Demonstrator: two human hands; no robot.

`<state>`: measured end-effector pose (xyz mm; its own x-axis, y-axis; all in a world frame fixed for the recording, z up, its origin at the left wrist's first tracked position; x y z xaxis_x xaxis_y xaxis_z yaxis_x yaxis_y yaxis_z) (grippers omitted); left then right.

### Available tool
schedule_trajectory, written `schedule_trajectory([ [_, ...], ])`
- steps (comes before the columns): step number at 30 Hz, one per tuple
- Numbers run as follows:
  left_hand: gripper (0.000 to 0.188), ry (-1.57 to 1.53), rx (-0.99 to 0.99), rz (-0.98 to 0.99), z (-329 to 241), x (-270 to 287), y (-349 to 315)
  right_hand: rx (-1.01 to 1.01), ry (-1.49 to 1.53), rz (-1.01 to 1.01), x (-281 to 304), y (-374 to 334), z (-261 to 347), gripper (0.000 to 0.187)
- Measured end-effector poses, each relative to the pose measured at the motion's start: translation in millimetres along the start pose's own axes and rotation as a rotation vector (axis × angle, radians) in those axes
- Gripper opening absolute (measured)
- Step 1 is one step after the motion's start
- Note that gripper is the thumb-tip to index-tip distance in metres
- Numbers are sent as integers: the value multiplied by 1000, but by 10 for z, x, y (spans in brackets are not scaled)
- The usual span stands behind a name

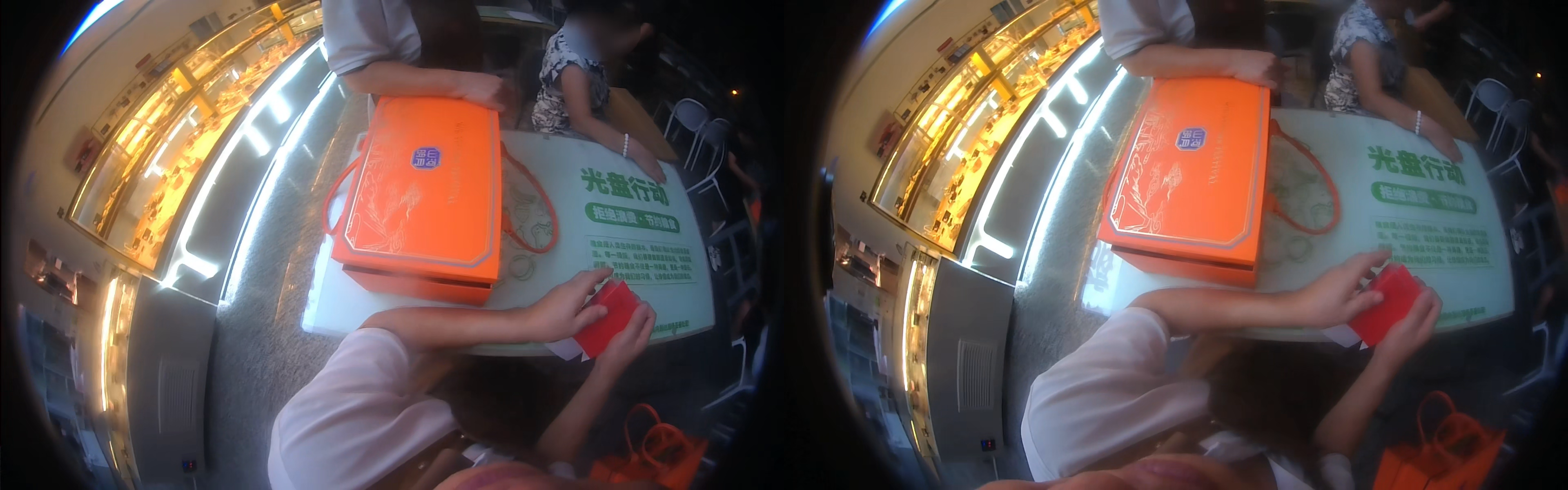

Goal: The person folds red paper into small rectangular boxes and places them into larger orange gift boxes. The person repeatedly folds the paper, tucks the flaps, and stacks the finished boxes on the table.

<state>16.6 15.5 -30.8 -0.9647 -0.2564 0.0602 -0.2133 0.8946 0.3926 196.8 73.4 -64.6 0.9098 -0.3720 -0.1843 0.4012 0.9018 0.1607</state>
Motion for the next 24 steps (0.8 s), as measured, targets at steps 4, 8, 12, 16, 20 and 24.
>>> schedule_trajectory([
  [4,90,387,-352,38,-103,-78,-125,-61,34,-143,17,78,58,40],
  [8,107,475,-470,51,-49,-154,-187,-94,121,-173,-13,110,1,40],
  [12,114,566,-394,103,-29,-109,-161,-114,185,-131,-82,45,-167,40],
  [16,119,652,-351,150,-3,-58,-73,-132,140,-34,-148,-196,-228,41],
  [20,123,806,-298,221,55,-5,-60,-171,185,81,-219,-471,-255,40],
  [24,118,882,-266,282,67,6,-87,-38,79,146,-118,-563,-308,41],
])
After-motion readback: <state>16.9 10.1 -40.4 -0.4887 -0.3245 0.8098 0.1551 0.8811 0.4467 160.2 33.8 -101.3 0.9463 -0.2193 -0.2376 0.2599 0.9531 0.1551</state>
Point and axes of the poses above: each hand's wrist, its own y-axis towards the middle knuckle, its own x-axis out of the back of the hand, z = x × y, the point moved 3 cm from there along y, towards the middle knuckle, and after that the axes turned 15 degrees about -z, right-handed, at the moved point
